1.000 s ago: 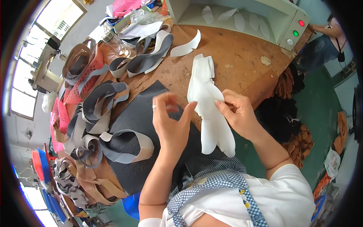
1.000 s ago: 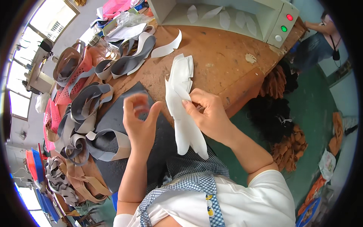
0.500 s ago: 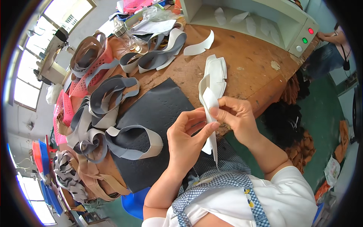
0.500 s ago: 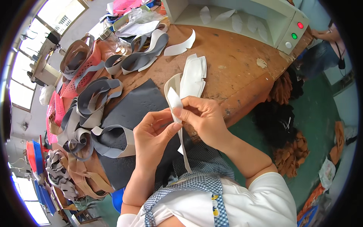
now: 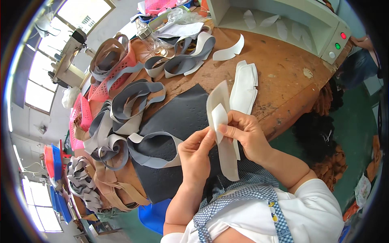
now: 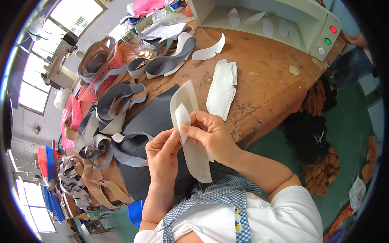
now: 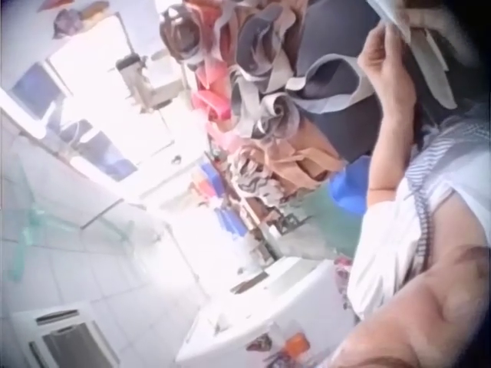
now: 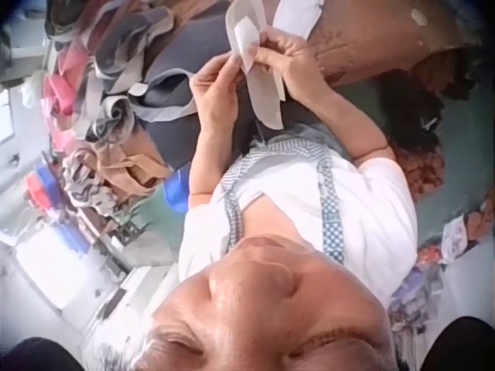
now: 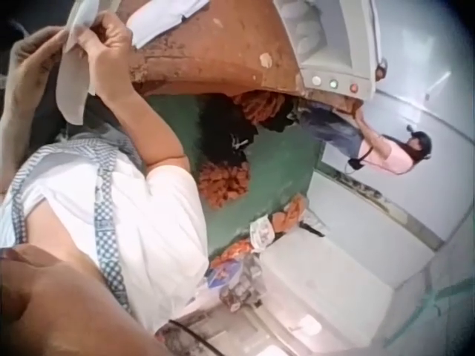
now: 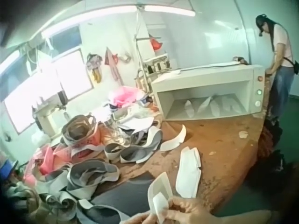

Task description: Manually fitting and aligning various fabric and leather components to assemble a shoe upper.

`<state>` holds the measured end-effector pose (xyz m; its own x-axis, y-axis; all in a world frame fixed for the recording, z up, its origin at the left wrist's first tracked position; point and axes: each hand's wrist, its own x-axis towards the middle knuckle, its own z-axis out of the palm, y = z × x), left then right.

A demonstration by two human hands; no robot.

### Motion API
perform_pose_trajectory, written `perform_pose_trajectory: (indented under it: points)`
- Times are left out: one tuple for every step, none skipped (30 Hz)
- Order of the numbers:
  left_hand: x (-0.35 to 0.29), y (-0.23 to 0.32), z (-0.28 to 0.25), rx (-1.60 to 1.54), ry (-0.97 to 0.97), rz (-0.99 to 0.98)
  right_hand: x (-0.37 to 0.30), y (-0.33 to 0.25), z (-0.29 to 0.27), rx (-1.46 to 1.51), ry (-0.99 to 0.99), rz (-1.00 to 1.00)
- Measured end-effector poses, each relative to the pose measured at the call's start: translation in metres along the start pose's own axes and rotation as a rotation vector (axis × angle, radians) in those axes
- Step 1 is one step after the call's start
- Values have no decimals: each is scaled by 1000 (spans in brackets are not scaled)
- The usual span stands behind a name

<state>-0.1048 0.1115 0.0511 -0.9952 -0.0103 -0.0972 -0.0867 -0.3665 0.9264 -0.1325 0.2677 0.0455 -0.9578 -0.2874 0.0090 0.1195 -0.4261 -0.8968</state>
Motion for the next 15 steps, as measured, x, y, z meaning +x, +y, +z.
perform_pose_trajectory:
  points:
    - [1,0,-3,-76,-11,-31,1,1,-1,4,2,-4]
    - [1,-1,-4,-34,11,-16,3,3,-2,-17,-25,23]
    - [4,-2,-5,-31,10,-16,4,3,-3,-39,-52,51]
    - [8,-4,-7,-118,66,14,4,3,-5,83,-41,7]
    - [12,-7,-10,-205,126,47,3,1,-8,206,-35,-34]
    - [21,-8,-26,-150,149,106,5,2,-10,247,42,-101]
    - [22,-9,-37,-113,265,150,3,-6,-12,212,48,-203]
    - [23,-4,-36,-23,236,198,6,-8,-18,27,46,-283]
    - [18,4,-28,62,202,232,3,-9,-23,-165,57,-353]
    - [17,13,-15,103,105,220,2,-10,-21,-301,103,-354]
    - [15,15,-6,156,24,244,0,-14,-15,-437,135,-356]
    - [11,19,2,182,-16,262,-3,-20,-3,-482,148,-343]
    - [8,21,11,208,-56,280,-5,-28,2,-623,86,-458]
    - [5,19,19,205,-115,316,-3,-27,5,-680,68,-563]
    - [3,21,22,248,-134,333,0,-25,7,-738,50,-669]
